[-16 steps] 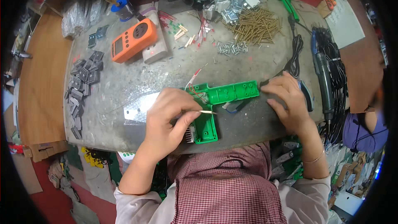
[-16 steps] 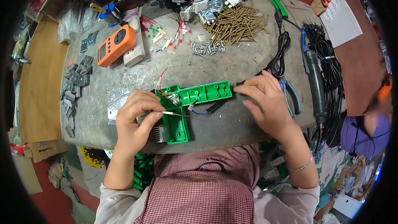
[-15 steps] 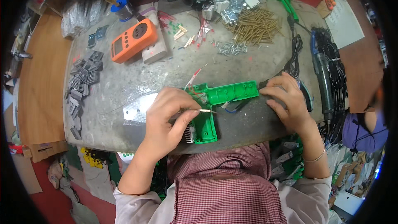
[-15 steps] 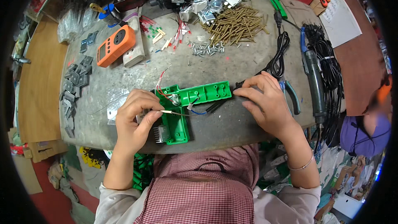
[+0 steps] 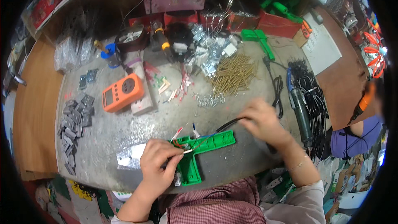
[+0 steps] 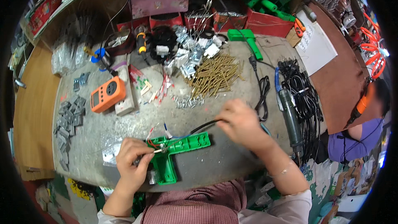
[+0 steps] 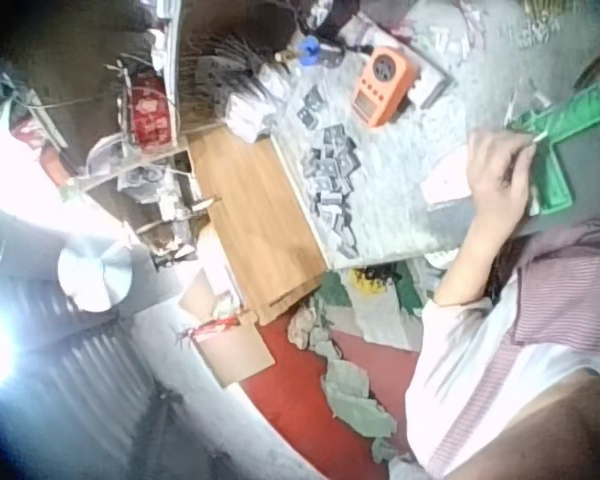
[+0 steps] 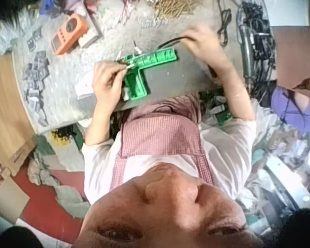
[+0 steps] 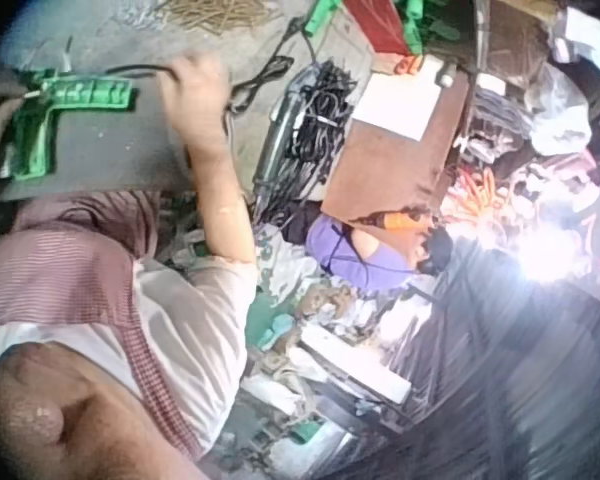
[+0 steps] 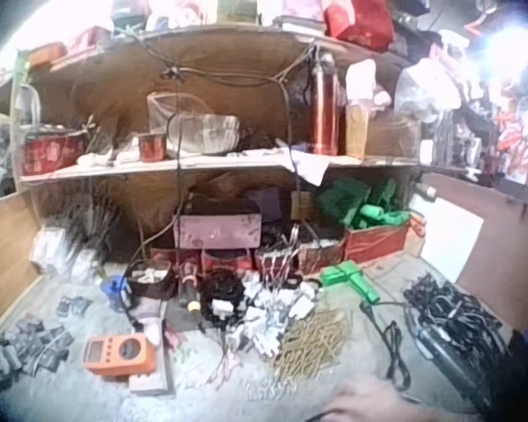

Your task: Assembling an electronic glue gun by installing internal wiring, board, and power cord into the plastic casing.

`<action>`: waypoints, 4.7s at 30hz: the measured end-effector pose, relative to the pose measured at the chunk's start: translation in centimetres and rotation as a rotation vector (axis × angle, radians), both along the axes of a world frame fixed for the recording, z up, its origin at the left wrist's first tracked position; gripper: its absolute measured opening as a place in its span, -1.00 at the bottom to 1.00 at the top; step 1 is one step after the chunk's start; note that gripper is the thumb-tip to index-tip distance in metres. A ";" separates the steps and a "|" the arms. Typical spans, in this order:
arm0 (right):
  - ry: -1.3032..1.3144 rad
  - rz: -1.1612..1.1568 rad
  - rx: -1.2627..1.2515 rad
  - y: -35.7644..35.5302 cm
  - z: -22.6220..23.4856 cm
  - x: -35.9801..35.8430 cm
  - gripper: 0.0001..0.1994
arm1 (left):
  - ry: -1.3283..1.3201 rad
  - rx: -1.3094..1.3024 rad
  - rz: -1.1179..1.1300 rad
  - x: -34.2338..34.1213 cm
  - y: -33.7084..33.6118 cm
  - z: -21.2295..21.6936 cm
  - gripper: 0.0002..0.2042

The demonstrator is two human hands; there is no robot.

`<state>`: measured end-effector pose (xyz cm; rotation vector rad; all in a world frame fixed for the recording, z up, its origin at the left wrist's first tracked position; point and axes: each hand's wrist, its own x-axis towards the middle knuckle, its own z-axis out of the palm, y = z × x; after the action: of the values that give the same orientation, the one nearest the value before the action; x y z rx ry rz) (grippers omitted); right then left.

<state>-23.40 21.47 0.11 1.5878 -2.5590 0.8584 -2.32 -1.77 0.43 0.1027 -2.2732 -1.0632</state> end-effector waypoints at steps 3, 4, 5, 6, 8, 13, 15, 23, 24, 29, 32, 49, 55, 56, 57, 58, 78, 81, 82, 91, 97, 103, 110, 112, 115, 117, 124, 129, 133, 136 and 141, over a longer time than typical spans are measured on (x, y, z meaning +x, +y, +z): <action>-0.115 0.116 0.062 -1.9 1.3 -2.4 -0.85 | 0.015 -0.002 0.030 0.1 -0.1 -0.3 -0.82; -0.250 0.155 0.068 -2.4 2.4 -4.1 -0.85 | 0.018 0.020 0.048 0.2 -0.1 -0.4 -0.80; -0.386 0.196 0.074 -3.1 3.4 -5.9 -0.84 | 0.020 0.041 0.067 0.4 -0.1 -0.6 -0.79; -0.356 0.017 0.000 -4.3 4.1 -7.7 -0.83 | 0.027 0.035 0.053 0.6 -0.3 -1.0 -0.77; -0.243 -0.275 -0.123 -6.6 3.7 -12.0 -0.77 | 0.073 0.045 0.062 0.8 -0.2 -1.2 -0.70; -0.097 -0.741 0.066 -11.7 0.8 -18.2 -0.73 | 0.120 0.064 0.037 0.8 -0.5 -2.0 -0.69; -0.043 -0.760 0.152 -12.9 0.5 -18.6 -0.76 | 0.111 0.037 0.012 0.9 -0.5 -2.0 -0.72; -0.149 -0.722 0.003 -11.4 -0.3 -19.7 -0.68 | 0.120 0.006 -0.012 0.4 -0.1 -1.4 -0.73; -0.106 -0.745 0.025 -12.3 -0.5 -19.5 -0.67 | 0.129 -0.007 -0.002 0.4 -0.2 -1.5 -0.72; -0.089 -0.782 0.051 -13.6 0.3 -18.4 -0.73 | 0.154 -0.016 0.035 1.1 -0.6 -2.4 -0.72; -0.224 -0.531 0.029 -10.4 0.8 -19.2 -0.75 | 0.169 0.019 0.050 1.3 -0.3 -2.3 -0.72; -0.358 0.276 -0.045 1.5 10.7 9.2 -0.87 | 0.025 -0.848 -0.089 1.2 3.6 9.6 -0.67; -0.397 0.527 0.286 2.6 10.9 10.0 -0.69 | 0.097 -0.956 -0.354 5.7 1.9 8.2 -0.66; -0.386 0.586 0.210 2.6 10.3 9.8 -0.62 | 0.038 -0.958 -0.339 6.1 1.7 8.2 -0.71; -0.386 0.641 0.141 2.7 9.6 9.9 -0.53 | -0.026 -0.946 -0.327 6.5 1.8 8.1 -0.76; -0.402 0.602 0.120 2.7 8.9 10.4 -0.45 | 0.058 -0.947 -0.319 5.7 1.2 7.2 -0.77; -0.765 -0.215 -0.015 1.5 5.1 12.7 -0.63 | -0.422 -0.344 -0.264 3.5 -5.5 -0.3 -0.10; -0.723 -0.195 0.018 1.9 5.1 12.7 -0.61 | -0.459 -0.294 -0.227 3.5 -5.5 -0.4 -0.13; -0.726 -0.197 0.015 1.8 5.0 12.7 -0.61 | -0.482 -0.256 -0.177 3.4 -5.5 -0.4 -0.16; -0.702 -0.131 -0.004 1.5 4.9 12.0 -0.55 | -0.466 -0.133 -0.242 3.1 -6.0 0.3 -0.34; -0.588 -0.024 -0.004 -0.3 3.6 11.9 -0.53 | -0.454 -0.091 -0.226 3.4 -6.6 -0.3 -0.45; -0.637 0.016 -0.031 -0.6 3.7 11.5 -0.52 | -0.480 -0.155 -0.234 3.3 -6.7 0.0 -0.44; -1.203 0.029 0.048 -0.6 4.8 9.2 -0.61 | -0.458 -0.129 -0.261 3.2 -6.2 -0.6 -0.34; -1.286 0.017 0.078 -0.5 4.7 8.9 -0.63 | -0.443 -0.172 -0.263 3.0 -6.1 -0.9 -0.31; -1.366 0.060 0.064 -0.5 4.0 9.1 -0.63 | -0.453 -0.181 -0.247 3.3 -6.0 -1.4 -0.28; -1.577 0.011 0.109 -1.1 3.6 9.8 -0.61 | -0.452 -0.199 -0.246 3.2 -5.9 -1.3 -0.28; -1.086 0.182 0.090 -3.1 1.2 10.0 -0.49 | -0.425 -0.196 -0.215 3.1 -5.8 -1.8 -0.31; -0.293 0.270 0.328 -4.6 2.1 10.0 -0.27 | -0.354 -0.273 -0.231 2.5 -5.5 -1.2 -0.45; -0.151 0.250 0.321 -5.3 1.4 10.9 -0.26 | -0.422 -0.564 -0.355 1.7 -5.8 0.1 -0.48; -0.125 0.248 0.376 -5.7 1.3 11.1 -0.29 | -0.488 -0.629 -0.376 0.6 -5.2 1.0 -0.52; 0.012 0.249 0.448 -6.5 0.4 11.4 -0.26 | -0.461 -0.632 -0.345 0.1 -4.8 0.8 -0.65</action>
<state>-11.96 15.01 0.51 2.0466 -2.7191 0.2821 -2.27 -6.60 1.27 -0.3498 -3.0202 -0.4482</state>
